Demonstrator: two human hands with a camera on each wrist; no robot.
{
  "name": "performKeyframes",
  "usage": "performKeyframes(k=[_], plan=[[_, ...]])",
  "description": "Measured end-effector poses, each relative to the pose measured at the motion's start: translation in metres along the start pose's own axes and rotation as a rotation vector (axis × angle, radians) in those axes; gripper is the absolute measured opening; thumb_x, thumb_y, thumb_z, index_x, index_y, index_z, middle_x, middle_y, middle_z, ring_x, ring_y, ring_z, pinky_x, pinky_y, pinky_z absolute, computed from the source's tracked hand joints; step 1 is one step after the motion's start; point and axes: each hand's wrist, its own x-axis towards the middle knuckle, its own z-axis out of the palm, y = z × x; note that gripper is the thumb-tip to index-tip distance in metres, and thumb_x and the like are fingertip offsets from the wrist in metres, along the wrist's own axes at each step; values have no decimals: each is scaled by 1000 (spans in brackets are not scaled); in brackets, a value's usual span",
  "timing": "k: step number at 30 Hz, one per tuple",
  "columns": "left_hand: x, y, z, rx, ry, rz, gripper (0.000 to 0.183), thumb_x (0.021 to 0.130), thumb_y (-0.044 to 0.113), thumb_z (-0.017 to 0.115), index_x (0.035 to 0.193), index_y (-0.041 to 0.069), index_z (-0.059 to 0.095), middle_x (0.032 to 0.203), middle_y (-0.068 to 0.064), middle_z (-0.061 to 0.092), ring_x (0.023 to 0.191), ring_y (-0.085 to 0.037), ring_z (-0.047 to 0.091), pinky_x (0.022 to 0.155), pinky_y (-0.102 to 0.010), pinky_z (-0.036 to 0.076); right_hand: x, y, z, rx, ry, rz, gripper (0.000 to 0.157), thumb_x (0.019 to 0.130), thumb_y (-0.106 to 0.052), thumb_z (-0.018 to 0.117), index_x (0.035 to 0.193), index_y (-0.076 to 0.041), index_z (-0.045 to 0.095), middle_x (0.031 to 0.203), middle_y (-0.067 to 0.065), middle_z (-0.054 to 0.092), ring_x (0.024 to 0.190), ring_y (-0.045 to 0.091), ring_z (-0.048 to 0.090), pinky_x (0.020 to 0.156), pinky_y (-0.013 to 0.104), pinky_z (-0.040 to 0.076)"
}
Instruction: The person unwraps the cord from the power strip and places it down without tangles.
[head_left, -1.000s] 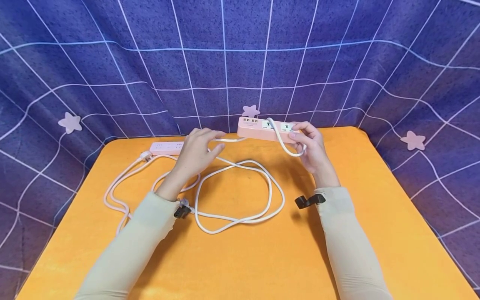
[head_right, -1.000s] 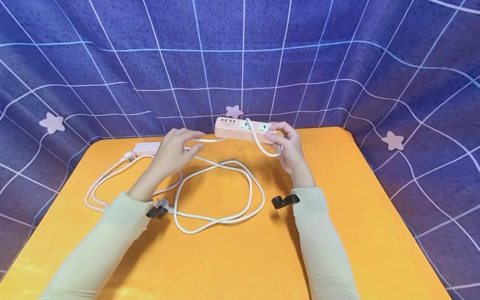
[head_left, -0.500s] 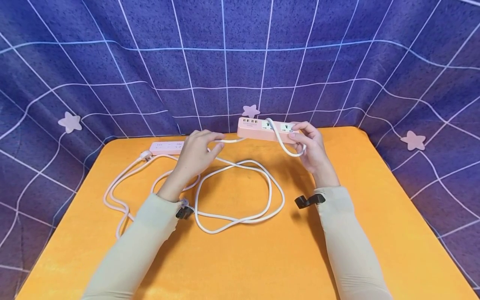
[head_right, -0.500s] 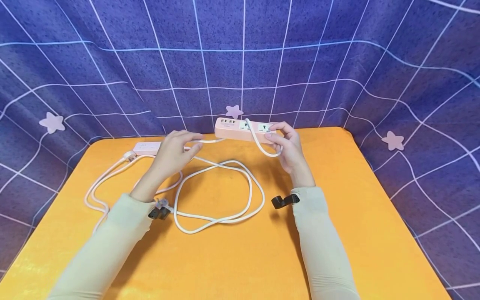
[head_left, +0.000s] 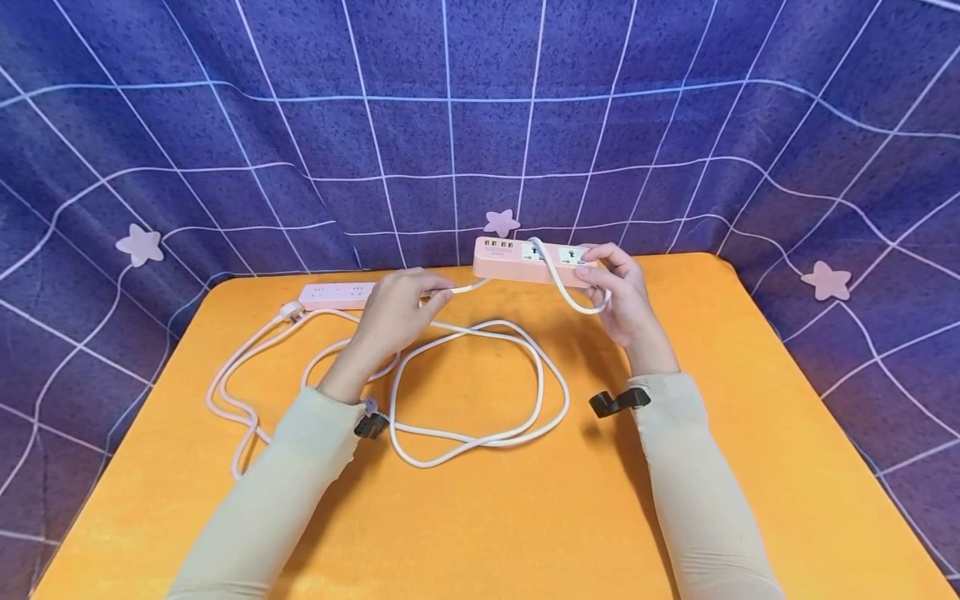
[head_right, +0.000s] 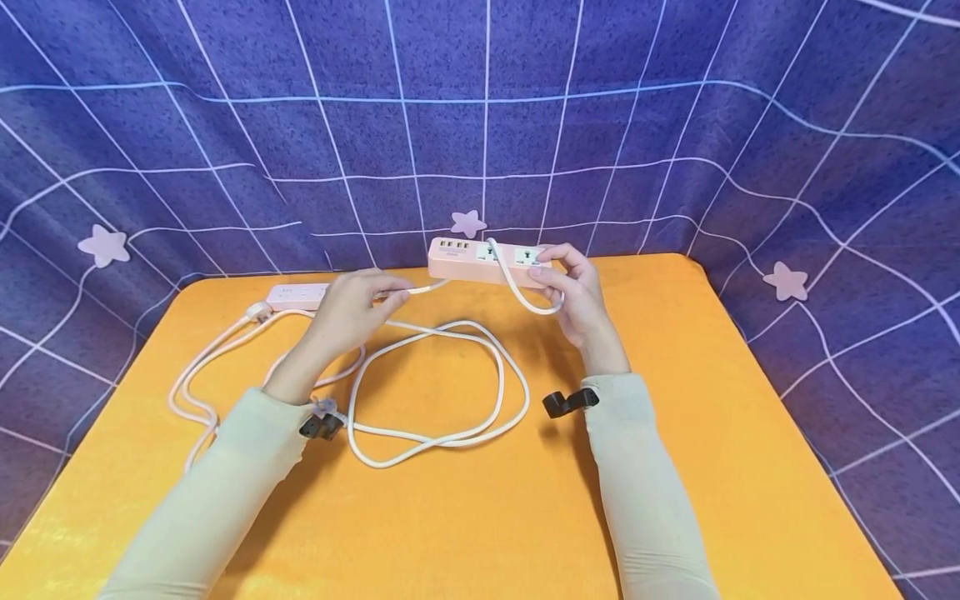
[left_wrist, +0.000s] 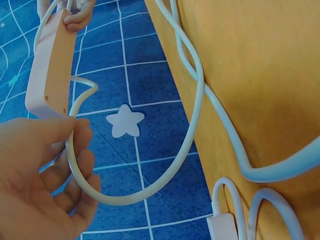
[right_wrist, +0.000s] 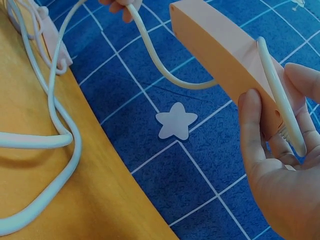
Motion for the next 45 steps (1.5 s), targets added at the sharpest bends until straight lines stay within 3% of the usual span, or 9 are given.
performKeyframes(k=[5,13,19,25,32,45], plan=[[0,0,1,15,-10,-4,19,103,24,71,113,13,83,111,-6,79,94,-26,72,85,-46,54,-1,0,0,28,-20,2,29,91,15,58,91,-10,72,118,5,62,75,10,64,62,16,55],[1,-1,2,35,-24,-36,20,103,26,71,115,15,83,112,-5,78,90,-25,69,82,-46,53,-1,0,-2,52,-59,-6,22,90,12,64,92,-8,71,120,8,59,80,12,68,65,17,58],[1,0,1,52,-19,-49,22,105,25,69,118,14,82,86,-5,67,74,-23,55,67,-40,44,-2,0,-1,48,-70,-6,22,90,13,64,93,-8,70,120,8,59,81,12,69,67,19,59],[3,-1,2,32,55,-22,21,104,23,70,115,11,83,81,-4,65,70,-22,52,64,-38,41,-2,-1,0,44,-83,-10,29,90,16,54,93,-8,70,121,8,59,82,12,69,68,20,60],[7,-4,2,-18,114,-13,19,103,20,71,113,9,83,85,-6,70,70,-21,52,66,-38,40,-2,-1,-1,48,-98,-3,28,90,16,55,94,-8,70,123,9,58,87,13,67,70,19,60],[13,-4,-2,-177,263,-39,18,104,18,70,113,10,83,81,-7,66,70,-21,53,67,-34,39,-1,-1,-1,46,-102,2,31,90,17,52,93,-8,70,121,8,61,90,16,70,74,23,62]])
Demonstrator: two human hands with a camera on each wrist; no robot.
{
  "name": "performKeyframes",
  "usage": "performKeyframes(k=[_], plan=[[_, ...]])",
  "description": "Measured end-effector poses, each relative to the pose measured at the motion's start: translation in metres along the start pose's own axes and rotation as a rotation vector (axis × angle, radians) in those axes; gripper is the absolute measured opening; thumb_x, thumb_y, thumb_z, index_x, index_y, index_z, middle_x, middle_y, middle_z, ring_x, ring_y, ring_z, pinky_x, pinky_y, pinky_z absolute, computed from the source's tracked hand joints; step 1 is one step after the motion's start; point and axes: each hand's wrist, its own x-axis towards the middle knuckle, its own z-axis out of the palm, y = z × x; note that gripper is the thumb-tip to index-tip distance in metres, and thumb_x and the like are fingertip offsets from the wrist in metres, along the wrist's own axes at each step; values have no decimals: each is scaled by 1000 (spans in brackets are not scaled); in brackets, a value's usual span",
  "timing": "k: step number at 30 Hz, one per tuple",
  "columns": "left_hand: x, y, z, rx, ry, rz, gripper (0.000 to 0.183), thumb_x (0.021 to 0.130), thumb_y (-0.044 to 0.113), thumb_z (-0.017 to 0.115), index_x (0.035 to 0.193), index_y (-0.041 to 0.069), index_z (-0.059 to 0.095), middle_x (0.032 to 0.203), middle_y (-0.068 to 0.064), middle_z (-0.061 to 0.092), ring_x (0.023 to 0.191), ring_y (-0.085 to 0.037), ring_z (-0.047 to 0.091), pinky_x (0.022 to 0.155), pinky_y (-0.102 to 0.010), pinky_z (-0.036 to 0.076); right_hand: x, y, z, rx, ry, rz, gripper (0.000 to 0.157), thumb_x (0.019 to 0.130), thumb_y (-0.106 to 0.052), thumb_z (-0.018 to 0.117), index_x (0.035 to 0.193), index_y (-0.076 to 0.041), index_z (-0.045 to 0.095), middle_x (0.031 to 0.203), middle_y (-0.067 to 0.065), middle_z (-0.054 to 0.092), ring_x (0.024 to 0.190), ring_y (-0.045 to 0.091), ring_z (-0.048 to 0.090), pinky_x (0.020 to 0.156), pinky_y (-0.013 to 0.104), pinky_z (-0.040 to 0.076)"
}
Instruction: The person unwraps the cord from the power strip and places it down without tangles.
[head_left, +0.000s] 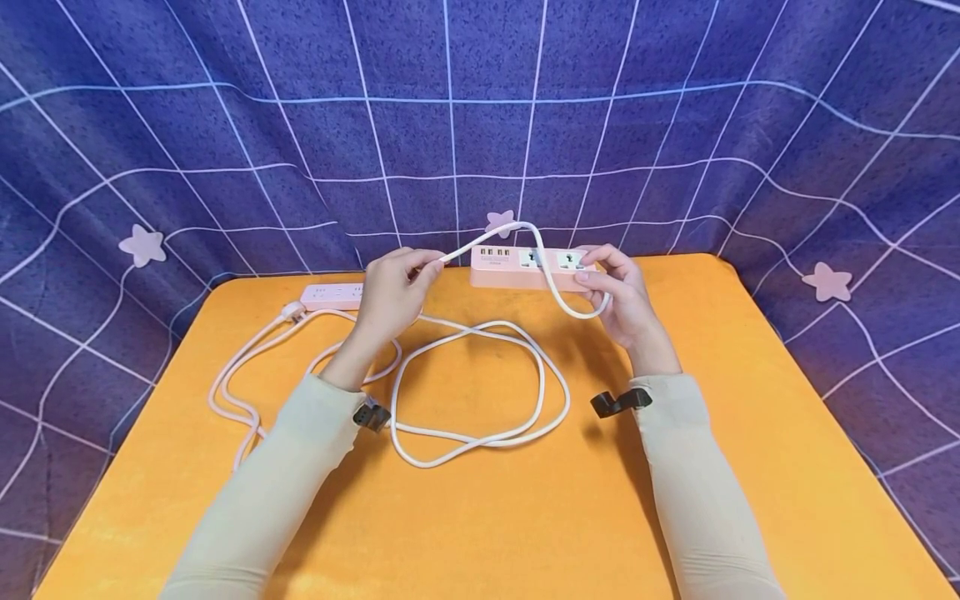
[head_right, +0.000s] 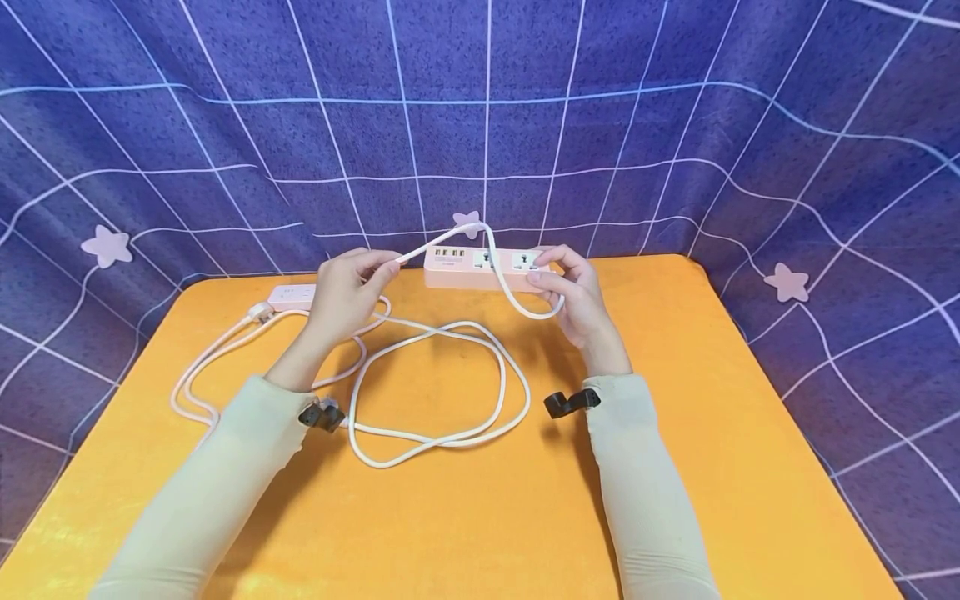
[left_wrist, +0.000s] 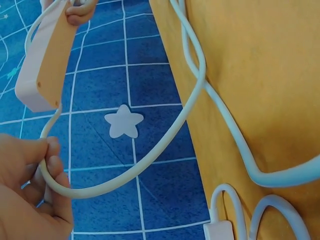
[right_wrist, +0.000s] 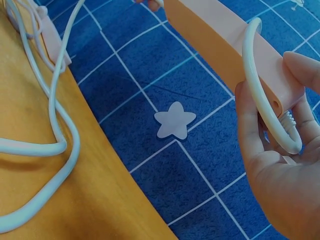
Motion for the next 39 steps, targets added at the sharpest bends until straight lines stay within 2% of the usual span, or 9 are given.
performKeyframes(k=[8,13,19,25,30,39], plan=[[0,4,0,-78,59,-21,16,104,20,71,111,12,83,84,-6,69,76,-17,58,72,-30,44,0,0,-1,-8,-5,16,32,90,19,52,93,-7,70,122,10,61,89,15,69,73,22,61],[0,10,-3,-99,79,-10,16,104,19,71,111,11,83,84,-6,69,76,-16,58,72,-29,45,1,0,-2,-8,-2,22,32,91,19,52,93,-6,70,121,10,61,89,15,69,73,22,61],[-3,16,-6,-115,99,25,16,104,19,71,111,11,83,84,-5,69,76,-15,58,71,-27,46,2,1,-3,-2,8,23,32,91,20,53,93,-7,70,121,9,60,85,15,70,72,22,61],[-6,19,-10,-147,111,101,15,103,19,72,110,11,83,83,-4,67,71,-15,54,66,-25,41,2,2,-4,-18,15,25,32,91,20,52,92,-7,70,120,8,60,85,14,69,71,21,60],[-6,18,-15,-155,94,143,15,102,18,73,111,12,83,83,-1,67,70,-15,50,64,-26,36,2,2,-4,-9,16,25,31,91,20,53,93,-6,70,120,9,61,85,14,70,72,22,61],[-10,15,-22,-163,4,217,16,102,15,73,114,10,82,84,-1,66,70,-14,48,62,-25,36,1,1,-3,-32,44,26,27,92,18,59,92,-7,70,118,8,62,83,14,69,73,22,61]])
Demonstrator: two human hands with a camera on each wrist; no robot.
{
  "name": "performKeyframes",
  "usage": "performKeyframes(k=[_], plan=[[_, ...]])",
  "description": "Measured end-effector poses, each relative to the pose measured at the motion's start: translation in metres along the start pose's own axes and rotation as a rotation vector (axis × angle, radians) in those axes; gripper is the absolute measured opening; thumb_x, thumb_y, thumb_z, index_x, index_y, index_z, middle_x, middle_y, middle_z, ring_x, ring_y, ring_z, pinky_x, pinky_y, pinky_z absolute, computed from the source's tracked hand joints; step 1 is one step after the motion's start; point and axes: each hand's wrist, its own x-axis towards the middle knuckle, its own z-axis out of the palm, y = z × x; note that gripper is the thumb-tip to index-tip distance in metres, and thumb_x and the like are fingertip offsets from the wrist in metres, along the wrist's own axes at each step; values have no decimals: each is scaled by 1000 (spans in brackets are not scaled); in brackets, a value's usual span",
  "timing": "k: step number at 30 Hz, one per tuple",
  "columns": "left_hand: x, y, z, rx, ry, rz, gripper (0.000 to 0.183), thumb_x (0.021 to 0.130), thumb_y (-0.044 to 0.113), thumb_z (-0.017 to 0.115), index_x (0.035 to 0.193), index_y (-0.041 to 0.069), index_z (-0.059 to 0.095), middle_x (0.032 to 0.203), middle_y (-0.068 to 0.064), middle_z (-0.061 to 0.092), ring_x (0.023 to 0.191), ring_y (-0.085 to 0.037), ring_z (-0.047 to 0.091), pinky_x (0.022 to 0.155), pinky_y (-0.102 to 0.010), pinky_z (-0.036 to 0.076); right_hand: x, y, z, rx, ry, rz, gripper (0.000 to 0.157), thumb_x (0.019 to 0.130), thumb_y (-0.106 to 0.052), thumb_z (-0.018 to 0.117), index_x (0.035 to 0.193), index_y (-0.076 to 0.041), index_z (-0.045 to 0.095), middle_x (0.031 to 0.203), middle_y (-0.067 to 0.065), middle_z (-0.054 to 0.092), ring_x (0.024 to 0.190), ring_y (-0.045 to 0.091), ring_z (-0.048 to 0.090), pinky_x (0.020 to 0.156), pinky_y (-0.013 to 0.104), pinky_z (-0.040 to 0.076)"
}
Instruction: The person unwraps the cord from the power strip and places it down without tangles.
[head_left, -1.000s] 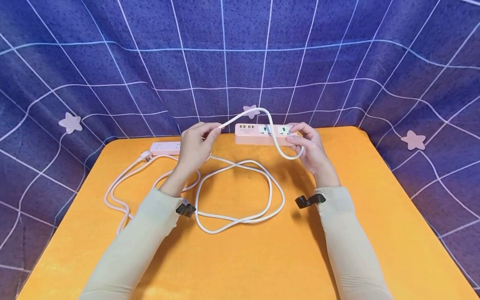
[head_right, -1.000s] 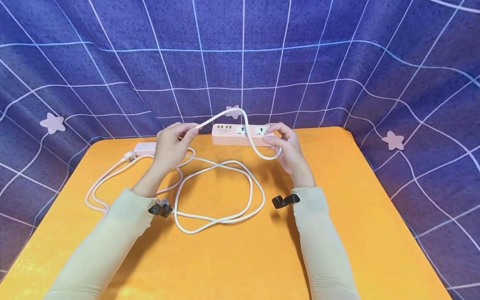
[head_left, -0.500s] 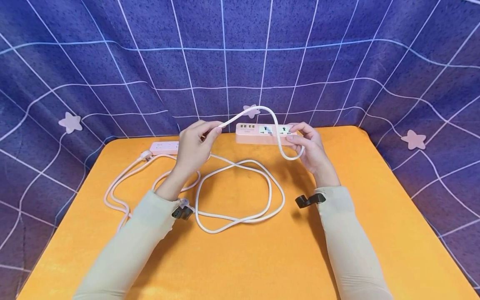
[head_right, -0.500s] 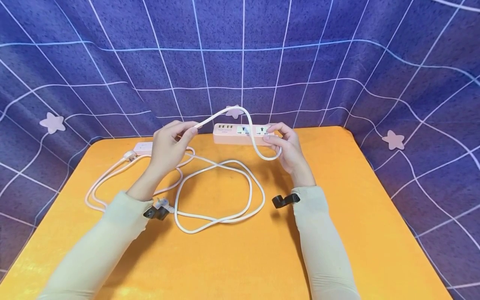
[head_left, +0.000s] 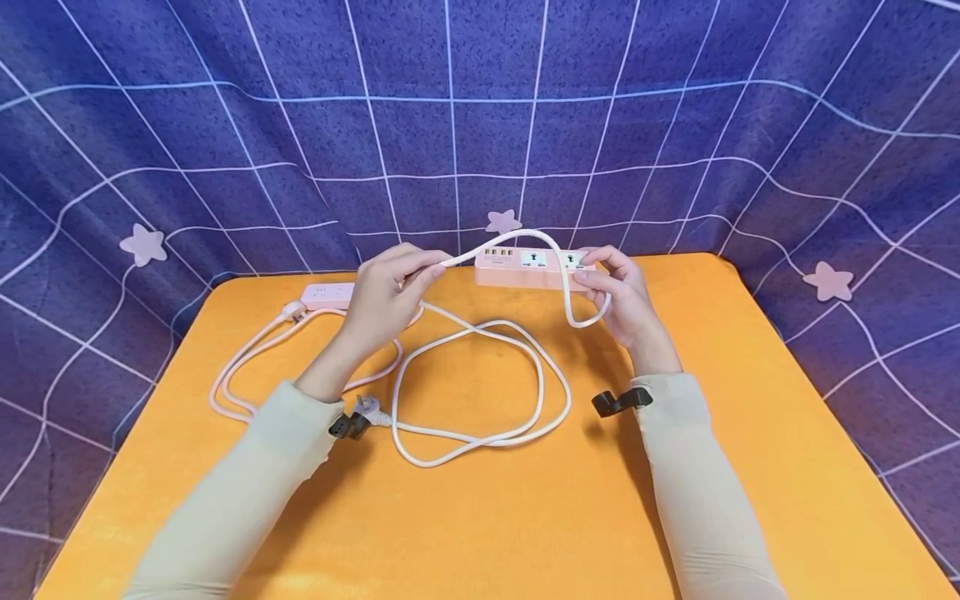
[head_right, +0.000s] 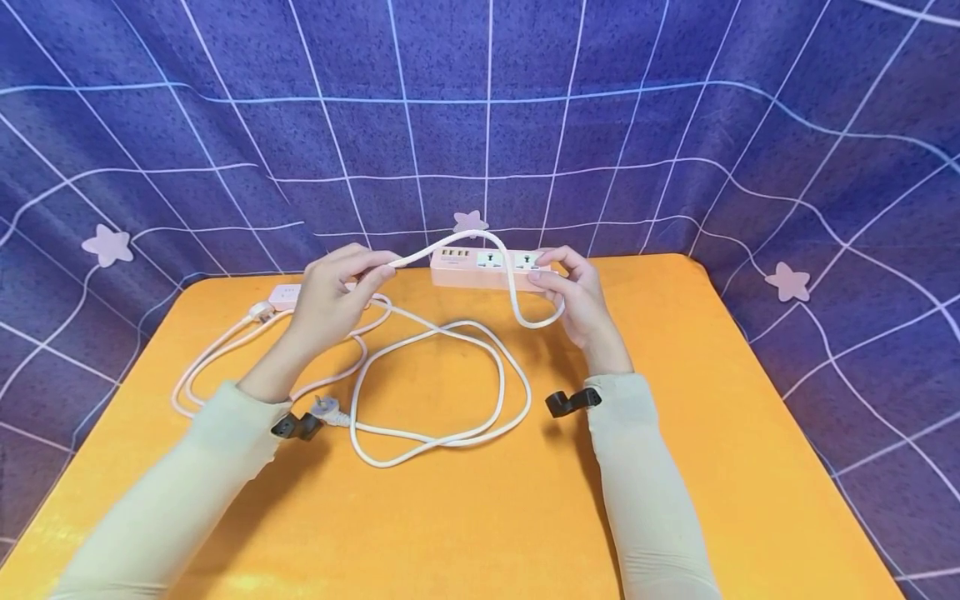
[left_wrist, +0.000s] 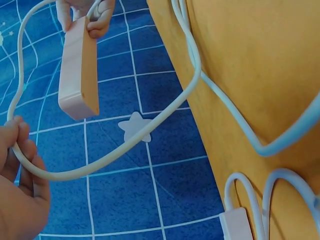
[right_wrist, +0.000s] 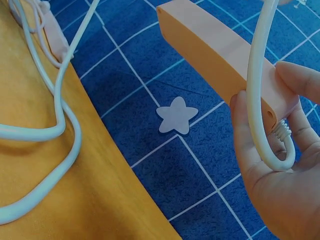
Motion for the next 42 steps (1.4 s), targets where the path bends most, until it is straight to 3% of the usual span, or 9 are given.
performKeyframes(k=[11,20,27,33,37,42], plan=[[-16,0,-10,10,-85,127,18,98,5,75,114,9,82,91,-1,74,79,-13,52,70,-29,42,-1,1,-4,7,5,9,22,92,16,64,95,-5,71,120,8,60,81,14,69,71,22,61],[-32,3,-18,15,-194,267,24,93,0,78,114,10,82,99,-1,76,91,-18,65,80,-31,48,0,2,-9,-4,14,13,25,93,19,57,95,-3,69,121,10,59,83,15,73,75,24,62],[-43,5,-20,15,-285,398,22,94,6,77,116,12,82,99,0,76,88,-19,59,78,-30,44,0,1,-7,-50,18,8,24,92,18,60,96,-4,70,122,10,57,85,16,73,76,24,62],[-52,4,-18,25,-368,443,18,99,15,75,115,16,82,96,4,74,85,-13,58,74,-27,46,-1,1,-6,-81,27,16,24,93,17,62,95,-6,71,124,11,56,85,14,71,76,23,61],[-58,2,-18,38,-438,450,18,96,14,79,113,17,83,99,6,74,89,-11,61,80,-31,53,0,2,-6,-100,36,18,23,92,15,65,95,-7,71,124,11,56,88,15,71,77,23,61],[-66,-1,-14,47,-531,503,26,91,8,81,115,19,83,100,8,74,89,-11,62,81,-32,53,1,4,-6,-114,49,22,18,92,12,69,95,-6,71,123,10,58,87,15,70,78,24,61]])
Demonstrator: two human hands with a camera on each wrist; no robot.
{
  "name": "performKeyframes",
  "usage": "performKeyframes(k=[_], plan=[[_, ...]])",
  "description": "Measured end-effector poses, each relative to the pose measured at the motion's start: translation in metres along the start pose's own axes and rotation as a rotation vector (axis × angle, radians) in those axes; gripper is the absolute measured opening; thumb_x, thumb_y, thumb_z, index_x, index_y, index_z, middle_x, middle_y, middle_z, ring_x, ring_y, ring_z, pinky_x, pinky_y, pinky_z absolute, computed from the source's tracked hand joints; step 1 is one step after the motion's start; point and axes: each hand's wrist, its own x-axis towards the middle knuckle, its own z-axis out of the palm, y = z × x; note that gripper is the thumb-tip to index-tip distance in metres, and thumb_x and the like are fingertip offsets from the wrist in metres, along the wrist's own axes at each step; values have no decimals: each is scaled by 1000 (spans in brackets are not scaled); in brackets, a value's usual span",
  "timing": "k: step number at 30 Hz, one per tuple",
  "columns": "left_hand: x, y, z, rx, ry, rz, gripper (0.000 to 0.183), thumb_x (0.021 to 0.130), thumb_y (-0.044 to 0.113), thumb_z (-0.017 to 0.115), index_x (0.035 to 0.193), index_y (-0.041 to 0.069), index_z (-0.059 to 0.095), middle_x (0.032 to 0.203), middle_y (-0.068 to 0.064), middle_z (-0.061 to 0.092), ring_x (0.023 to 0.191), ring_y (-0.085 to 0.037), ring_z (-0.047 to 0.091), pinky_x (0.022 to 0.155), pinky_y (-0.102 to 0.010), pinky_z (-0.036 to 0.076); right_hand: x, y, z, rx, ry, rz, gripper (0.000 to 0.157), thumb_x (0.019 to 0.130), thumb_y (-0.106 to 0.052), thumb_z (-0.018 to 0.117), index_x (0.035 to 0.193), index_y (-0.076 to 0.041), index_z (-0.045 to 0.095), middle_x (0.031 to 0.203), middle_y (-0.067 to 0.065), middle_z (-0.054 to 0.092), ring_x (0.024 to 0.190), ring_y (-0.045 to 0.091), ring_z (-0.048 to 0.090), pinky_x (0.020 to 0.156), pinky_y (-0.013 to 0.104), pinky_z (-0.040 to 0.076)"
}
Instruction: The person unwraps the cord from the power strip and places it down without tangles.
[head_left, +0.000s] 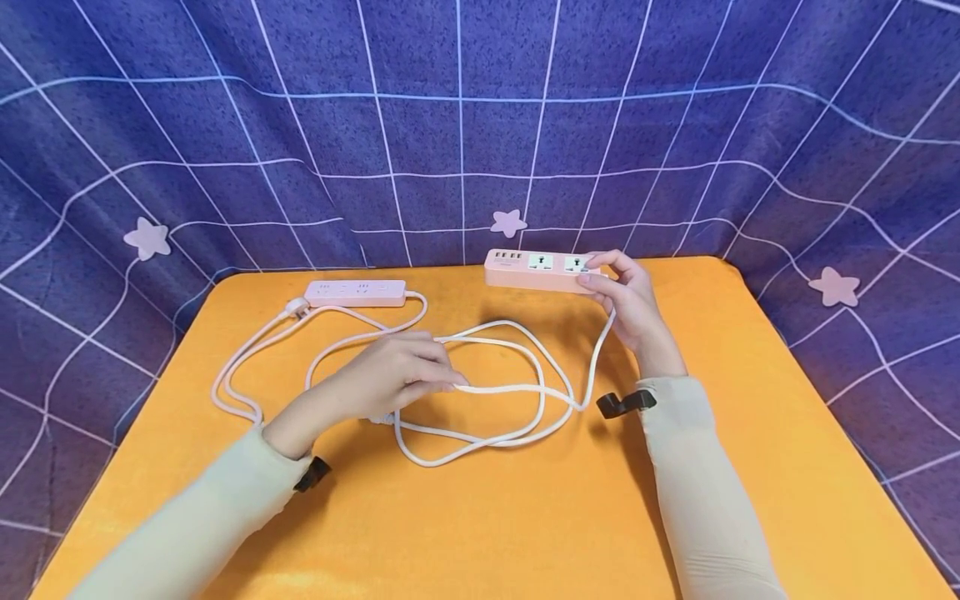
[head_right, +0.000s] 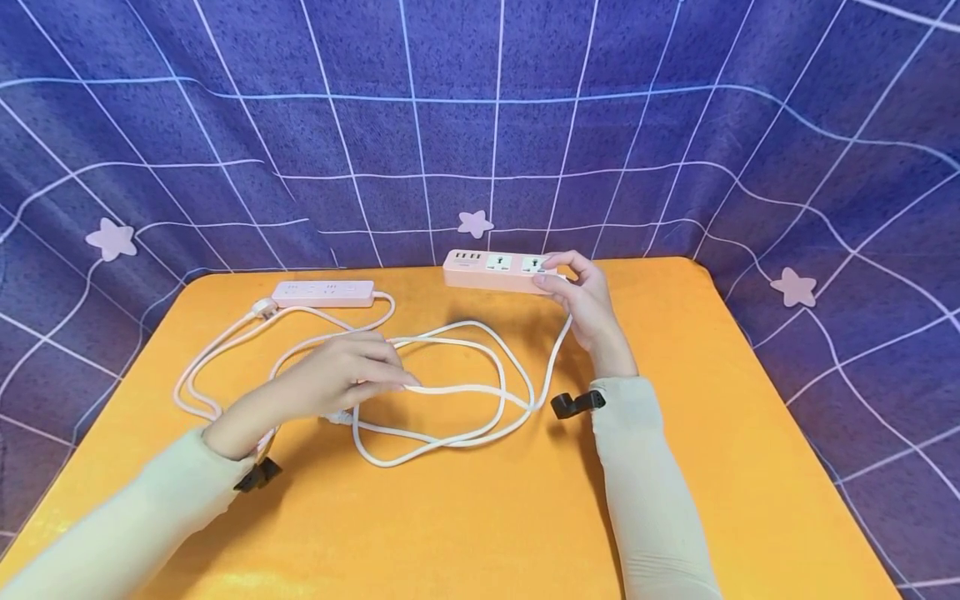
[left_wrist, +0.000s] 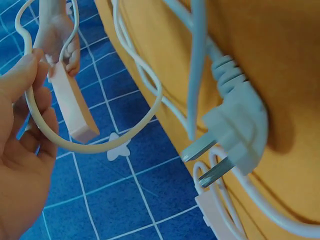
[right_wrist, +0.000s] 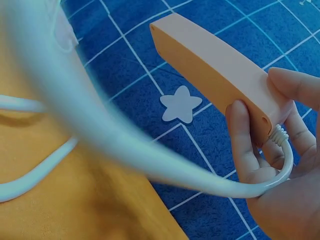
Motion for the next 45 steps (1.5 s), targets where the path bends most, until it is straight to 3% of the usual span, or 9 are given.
performKeyframes(k=[2,7,13,22,28,34,45], plan=[[-1,0,3,-2,-34,17,26,92,7,81,115,19,83,98,9,73,89,-11,61,77,-29,51,0,1,-1,-3,6,2,17,91,10,72,95,-6,70,121,10,59,86,15,71,77,24,61],[-1,2,11,-26,-91,14,19,95,12,80,111,21,84,91,11,70,86,-9,59,81,-29,51,1,2,-1,-9,18,1,16,89,8,76,95,-5,70,119,9,59,84,14,70,76,24,61],[-1,6,18,-33,-160,13,14,97,17,80,108,23,85,88,13,68,83,-6,59,77,-24,49,1,2,0,-39,20,4,18,92,13,67,96,-4,69,119,9,58,86,13,71,77,24,61],[0,10,28,-57,-270,0,12,95,23,82,107,23,85,88,15,68,85,-5,60,77,-22,50,4,3,-3,-57,6,33,24,92,17,64,96,-6,70,123,9,56,87,15,70,82,27,62],[3,18,33,-62,-313,-11,10,96,21,81,105,22,86,85,14,68,83,-6,60,75,-21,49,14,8,-10,-105,-38,74,18,93,15,65,98,-1,69,118,9,59,87,14,71,85,26,61],[8,28,40,-50,-400,-56,14,95,20,81,109,20,85,90,11,73,89,-7,67,84,-23,54,24,17,-22,-167,-61,146,12,93,13,67,103,5,66,119,8,60,87,11,70,85,24,61],[15,38,49,7,-433,-93,4,98,20,78,100,22,82,83,11,65,79,-4,61,81,-24,54,41,34,-31,-278,-87,211,21,96,7,70,115,9,61,139,18,54,95,12,70,89,24,59]])
